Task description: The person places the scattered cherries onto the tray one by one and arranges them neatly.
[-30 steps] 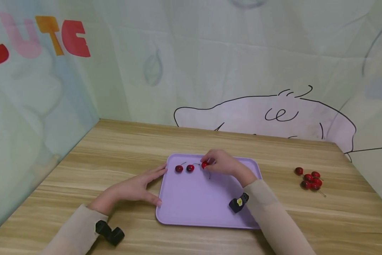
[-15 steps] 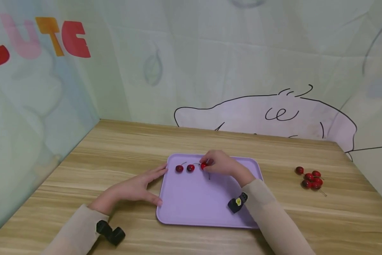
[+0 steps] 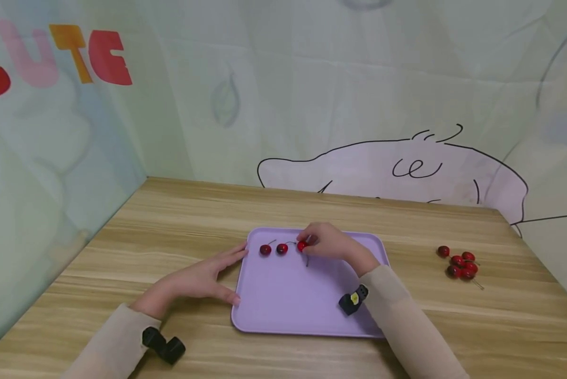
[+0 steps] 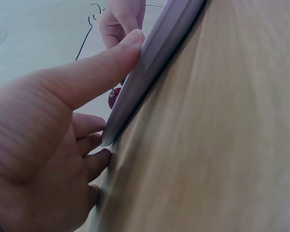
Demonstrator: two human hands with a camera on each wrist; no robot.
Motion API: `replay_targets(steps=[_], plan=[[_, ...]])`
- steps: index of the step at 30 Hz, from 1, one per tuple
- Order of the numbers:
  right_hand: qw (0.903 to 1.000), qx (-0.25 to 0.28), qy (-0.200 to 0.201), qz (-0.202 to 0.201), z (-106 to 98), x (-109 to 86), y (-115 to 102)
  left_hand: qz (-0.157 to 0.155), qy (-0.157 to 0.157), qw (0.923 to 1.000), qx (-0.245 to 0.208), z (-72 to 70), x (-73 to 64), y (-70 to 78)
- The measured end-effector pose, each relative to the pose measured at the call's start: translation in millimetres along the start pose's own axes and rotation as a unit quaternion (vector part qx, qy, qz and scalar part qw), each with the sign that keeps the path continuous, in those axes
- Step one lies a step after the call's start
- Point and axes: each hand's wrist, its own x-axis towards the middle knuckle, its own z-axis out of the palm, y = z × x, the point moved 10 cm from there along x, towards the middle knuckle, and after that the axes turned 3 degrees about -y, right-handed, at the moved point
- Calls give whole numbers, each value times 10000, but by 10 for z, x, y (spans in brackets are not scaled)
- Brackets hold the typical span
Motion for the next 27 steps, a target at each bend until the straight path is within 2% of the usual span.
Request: replay_targets(steps=[7,14,20,27], plan=[[9996,-214,152,41,-131,-101,19,-43,-43,10000,-14,10,6,-12],[9969,-379,664,-173,-486,-356,102,-54,-32,10000,0,9,2,-21],[9953,-307,920,75,-788,-631,322,-19,-6,10000,-28,4,-4,-24],[9909,-497,1156,473,-1057,-999,632,11,-9,10000,-4,5,3,-32]])
